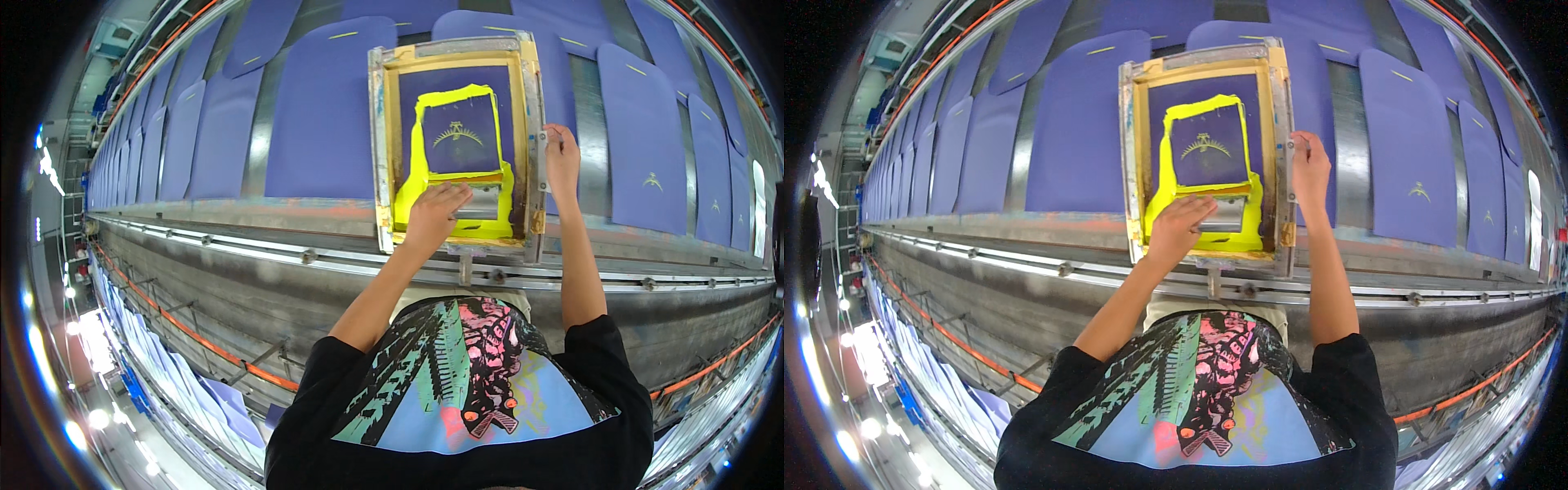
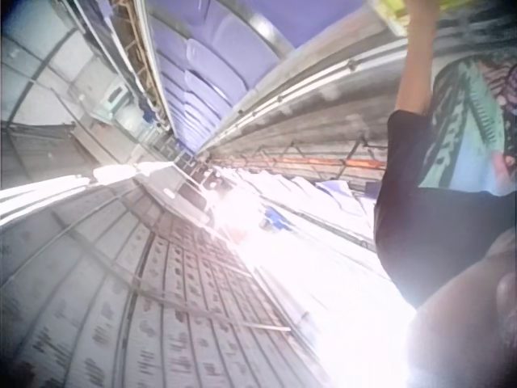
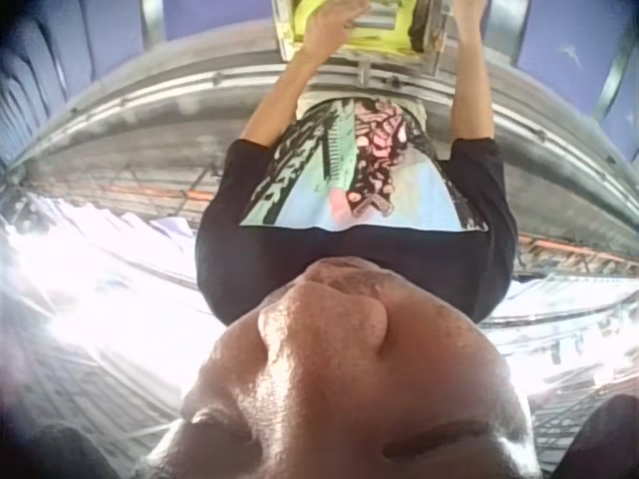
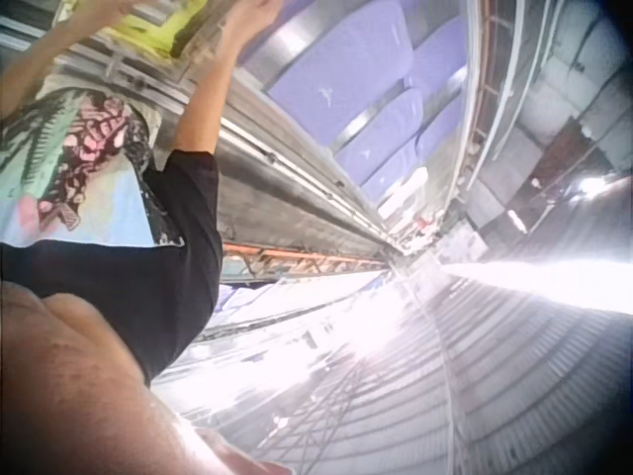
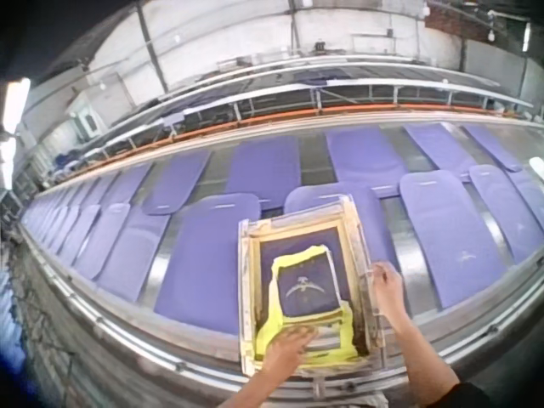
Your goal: The person mixes bright yellow ink in a small bowl, pours it onto a screen printing frame, and uses a squeegee to pull the ink across the screen. They repeat the squeegee strokes over multiple purple fabric pieces laid out on a conveyor table, transferring the yellow design onto each piece.
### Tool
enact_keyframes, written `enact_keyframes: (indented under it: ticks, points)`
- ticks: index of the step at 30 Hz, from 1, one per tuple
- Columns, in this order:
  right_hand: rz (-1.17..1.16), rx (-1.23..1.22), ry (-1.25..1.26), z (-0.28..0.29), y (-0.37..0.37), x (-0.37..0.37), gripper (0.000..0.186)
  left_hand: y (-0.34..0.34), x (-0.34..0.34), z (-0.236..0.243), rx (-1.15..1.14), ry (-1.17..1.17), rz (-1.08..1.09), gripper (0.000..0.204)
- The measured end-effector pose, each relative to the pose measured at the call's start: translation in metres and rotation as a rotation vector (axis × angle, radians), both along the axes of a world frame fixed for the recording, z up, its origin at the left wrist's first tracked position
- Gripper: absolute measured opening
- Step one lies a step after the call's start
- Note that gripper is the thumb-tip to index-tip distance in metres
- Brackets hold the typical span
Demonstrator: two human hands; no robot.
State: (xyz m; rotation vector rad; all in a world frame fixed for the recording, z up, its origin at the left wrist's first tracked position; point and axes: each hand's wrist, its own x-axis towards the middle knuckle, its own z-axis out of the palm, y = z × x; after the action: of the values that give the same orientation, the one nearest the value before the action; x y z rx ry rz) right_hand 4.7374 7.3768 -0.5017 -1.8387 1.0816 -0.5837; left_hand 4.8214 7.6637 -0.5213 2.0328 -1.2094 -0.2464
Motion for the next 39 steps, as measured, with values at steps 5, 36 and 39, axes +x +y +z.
enact_keyframes:
  ticks: [5,36,39]
  points:
    - [0.059,-0.055,-0.093,-0.026,-0.004,-0.012,0.021,-0.013,-0.013,0.007,0.056,0.007,0.082,0.056]
    - [-0.071,0.036,-0.002,-0.065,-0.007,-0.017,0.022,-0.143,0.166,0.001,0.454,-0.022,0.104,0.042]
    - [-0.057,0.111,0.054,-0.064,-0.007,-0.017,0.020,-0.137,0.139,-0.012,0.433,-0.120,0.145,0.043]
